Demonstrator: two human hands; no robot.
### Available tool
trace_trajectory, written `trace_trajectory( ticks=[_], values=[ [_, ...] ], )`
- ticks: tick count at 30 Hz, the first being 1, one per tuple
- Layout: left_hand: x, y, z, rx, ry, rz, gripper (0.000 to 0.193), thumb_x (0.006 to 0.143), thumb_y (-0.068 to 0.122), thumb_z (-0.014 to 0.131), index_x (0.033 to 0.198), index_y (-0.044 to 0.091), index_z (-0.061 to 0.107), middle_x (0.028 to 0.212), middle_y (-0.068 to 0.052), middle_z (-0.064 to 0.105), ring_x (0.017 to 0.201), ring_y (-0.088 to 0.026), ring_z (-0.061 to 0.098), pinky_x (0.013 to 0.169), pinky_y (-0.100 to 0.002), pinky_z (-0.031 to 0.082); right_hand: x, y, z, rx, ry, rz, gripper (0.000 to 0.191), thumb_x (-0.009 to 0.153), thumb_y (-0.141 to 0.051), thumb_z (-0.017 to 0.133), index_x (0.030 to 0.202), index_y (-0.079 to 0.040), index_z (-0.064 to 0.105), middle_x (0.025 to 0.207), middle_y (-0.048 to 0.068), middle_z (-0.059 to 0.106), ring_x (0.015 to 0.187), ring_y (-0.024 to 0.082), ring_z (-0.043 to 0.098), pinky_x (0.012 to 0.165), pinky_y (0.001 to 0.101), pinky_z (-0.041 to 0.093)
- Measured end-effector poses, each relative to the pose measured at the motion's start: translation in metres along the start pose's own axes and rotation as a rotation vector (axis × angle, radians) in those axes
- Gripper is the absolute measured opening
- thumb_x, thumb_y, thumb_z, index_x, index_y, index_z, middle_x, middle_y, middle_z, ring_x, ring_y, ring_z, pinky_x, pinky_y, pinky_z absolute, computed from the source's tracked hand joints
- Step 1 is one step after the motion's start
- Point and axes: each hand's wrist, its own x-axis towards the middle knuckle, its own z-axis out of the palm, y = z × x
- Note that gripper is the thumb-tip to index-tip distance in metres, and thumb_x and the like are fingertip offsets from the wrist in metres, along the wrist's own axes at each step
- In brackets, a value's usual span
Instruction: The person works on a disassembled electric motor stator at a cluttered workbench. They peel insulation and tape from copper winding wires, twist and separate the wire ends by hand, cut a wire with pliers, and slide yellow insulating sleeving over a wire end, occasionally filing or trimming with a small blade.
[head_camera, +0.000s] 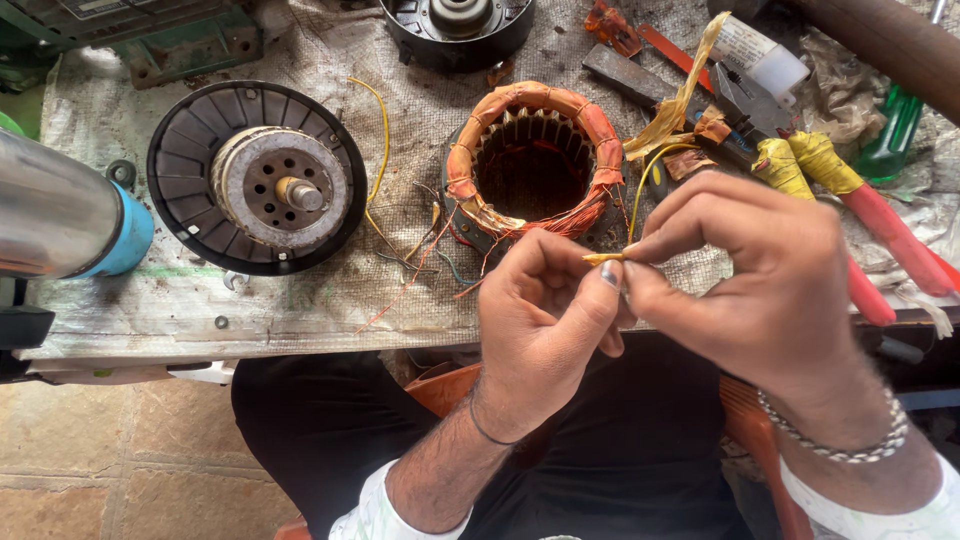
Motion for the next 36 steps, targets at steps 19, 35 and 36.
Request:
trace_trajectory(
  ticks=[19, 35, 36],
  values=[
    [-0.005, -0.007, 0.002, 0.065, 0.149, 0.161, 0.015, 0.105, 0.008, 0.065, 0.113, -0.005, 0.066, 0.084, -0.003, 0.069, 0.068, -0.004, 0.064, 0.053, -0.018, 0.049, 0.012, -0.02, -0.001, -0.113, -0.044, -0.071, 0.025, 0.083, -0.005, 0.08, 0.105, 0.002, 0.073, 0.104, 0.014, 0.07, 0.086, 0.019, 0.071, 0.073, 0.0294, 0.058],
    [-0.007, 0.009, 0.0, -0.019, 0.127, -0.075, 0.013, 0.102, 0.008, 0.062, 0.105, -0.005, 0.06, 0.072, -0.005, 0.065, 0.053, -0.004, 0.058, 0.042, -0.019, 0.045, 0.015, -0.016, 0.005, -0.246, -0.017, -0.271, 0.022, 0.076, 0.0, 0.084, 0.094, 0.0, 0.07, 0.101, 0.011, 0.072, 0.095, 0.027, 0.068, 0.085, 0.0401, 0.057],
    [-0.006, 0.011, 0.0, 0.021, 0.127, -0.072, 0.014, 0.102, 0.008, 0.063, 0.105, -0.005, 0.06, 0.072, -0.006, 0.065, 0.054, -0.005, 0.059, 0.042, -0.02, 0.046, 0.015, -0.016, 0.003, -0.233, -0.013, -0.255, 0.023, 0.077, 0.001, 0.083, 0.096, 0.0, 0.071, 0.1, 0.011, 0.071, 0.095, 0.026, 0.069, 0.083, 0.0389, 0.057]
  ],
)
